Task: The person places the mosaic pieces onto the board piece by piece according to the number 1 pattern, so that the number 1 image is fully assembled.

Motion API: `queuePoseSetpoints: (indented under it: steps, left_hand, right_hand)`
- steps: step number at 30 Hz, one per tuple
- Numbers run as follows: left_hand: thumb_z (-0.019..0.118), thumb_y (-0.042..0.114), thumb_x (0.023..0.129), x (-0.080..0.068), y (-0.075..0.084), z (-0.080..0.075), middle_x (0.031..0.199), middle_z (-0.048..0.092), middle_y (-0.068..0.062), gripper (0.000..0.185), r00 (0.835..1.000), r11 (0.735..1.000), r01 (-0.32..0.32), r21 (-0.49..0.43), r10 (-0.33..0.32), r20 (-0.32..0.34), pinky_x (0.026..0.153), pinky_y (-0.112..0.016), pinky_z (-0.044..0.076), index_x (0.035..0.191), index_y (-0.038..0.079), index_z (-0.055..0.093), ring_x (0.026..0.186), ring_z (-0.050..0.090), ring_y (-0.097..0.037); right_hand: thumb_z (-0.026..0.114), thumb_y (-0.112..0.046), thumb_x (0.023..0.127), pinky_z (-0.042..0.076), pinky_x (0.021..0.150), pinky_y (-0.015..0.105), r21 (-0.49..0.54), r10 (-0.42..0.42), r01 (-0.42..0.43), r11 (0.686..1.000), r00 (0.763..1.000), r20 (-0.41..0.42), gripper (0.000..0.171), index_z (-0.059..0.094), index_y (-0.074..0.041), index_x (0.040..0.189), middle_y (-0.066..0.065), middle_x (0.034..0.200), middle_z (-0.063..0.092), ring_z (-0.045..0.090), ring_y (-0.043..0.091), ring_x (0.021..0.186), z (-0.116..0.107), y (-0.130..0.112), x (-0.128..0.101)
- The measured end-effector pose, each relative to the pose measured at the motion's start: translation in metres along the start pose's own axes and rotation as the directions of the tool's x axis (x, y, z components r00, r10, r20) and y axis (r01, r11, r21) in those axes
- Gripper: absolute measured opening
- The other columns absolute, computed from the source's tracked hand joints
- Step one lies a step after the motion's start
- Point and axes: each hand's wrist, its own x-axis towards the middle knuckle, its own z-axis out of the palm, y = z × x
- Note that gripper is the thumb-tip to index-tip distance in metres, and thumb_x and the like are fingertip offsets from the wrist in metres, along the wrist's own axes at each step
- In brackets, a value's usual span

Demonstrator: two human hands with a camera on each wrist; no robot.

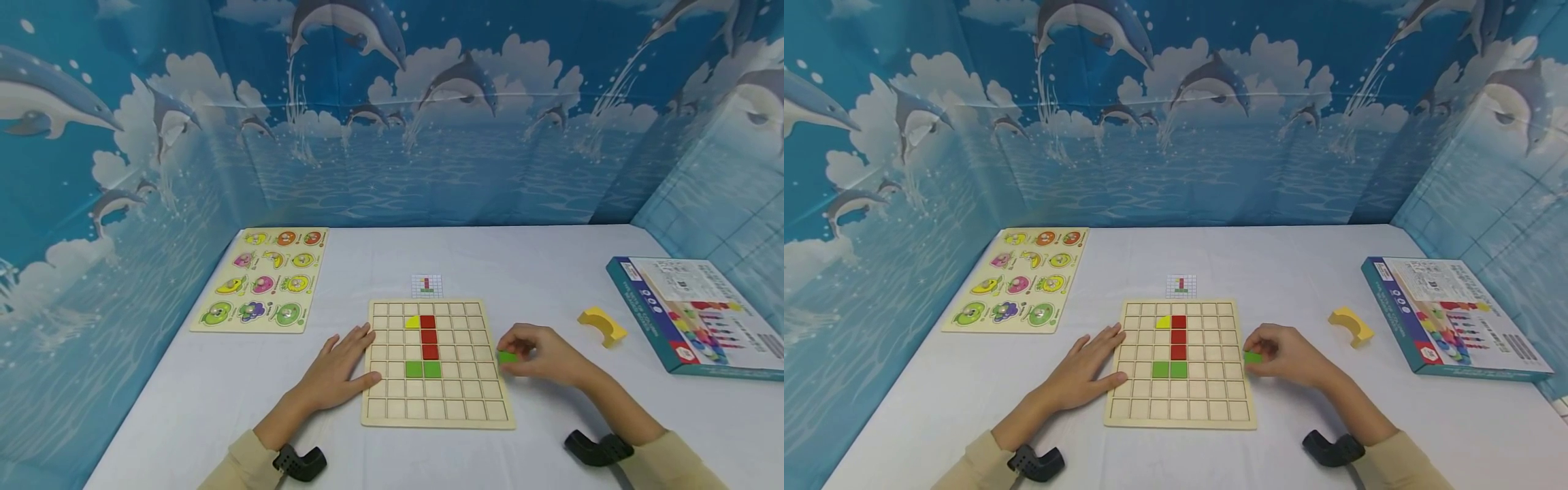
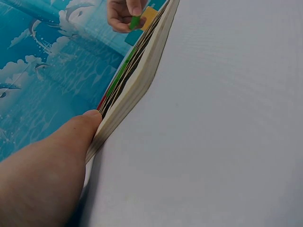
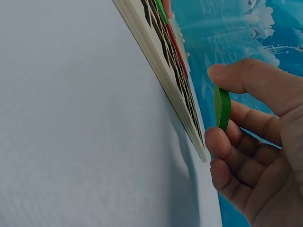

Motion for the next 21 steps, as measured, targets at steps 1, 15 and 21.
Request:
queuePoseSetpoints:
  steps: [1,15,21]
  left_hand:
    - [0.05,0.057,0.095,0.0,0.0,0.0,0.161,0.02,-0.002,0.078,1.0,1.0,0.0,-0.001,0.0,0.0,0.116,-0.051,0.01,0.155,0.011,0.028,0.148,0.014,-0.018]
    - [0.051,0.057,0.094,0.0,0.0,0.0,0.161,0.021,-0.002,0.079,1.0,1.0,-0.006,-0.005,0.006,-0.009,0.115,-0.052,0.011,0.154,0.01,0.029,0.148,0.016,-0.019]
    - [0.05,0.057,0.095,0.0,0.0,0.0,0.161,0.021,-0.002,0.079,1.0,1.0,-0.004,-0.007,0.004,-0.005,0.115,-0.052,0.011,0.154,0.01,0.03,0.148,0.016,-0.019]
  right_hand:
    - [0.082,-0.015,0.079,0.048,0.065,0.024,-0.001,-0.004,0.004,1.0,1.0,0.003,0.023,0.069,-0.008,0.095,0.0,0.085,0.06,0.054,0.013,0.075,0.001,-0.001,0.001]
    - [0.084,-0.02,0.078,0.048,0.066,0.024,0.045,-0.038,0.036,0.998,0.998,0.047,0.025,0.069,-0.01,0.095,-0.002,0.085,0.061,0.056,0.014,0.073,0.016,-0.011,0.016]
    - [0.084,-0.02,0.078,0.048,0.067,0.024,0.036,-0.038,0.036,0.999,0.997,0.073,0.025,0.069,-0.01,0.095,-0.004,0.086,0.061,0.055,0.014,0.074,0.022,-0.016,0.024]
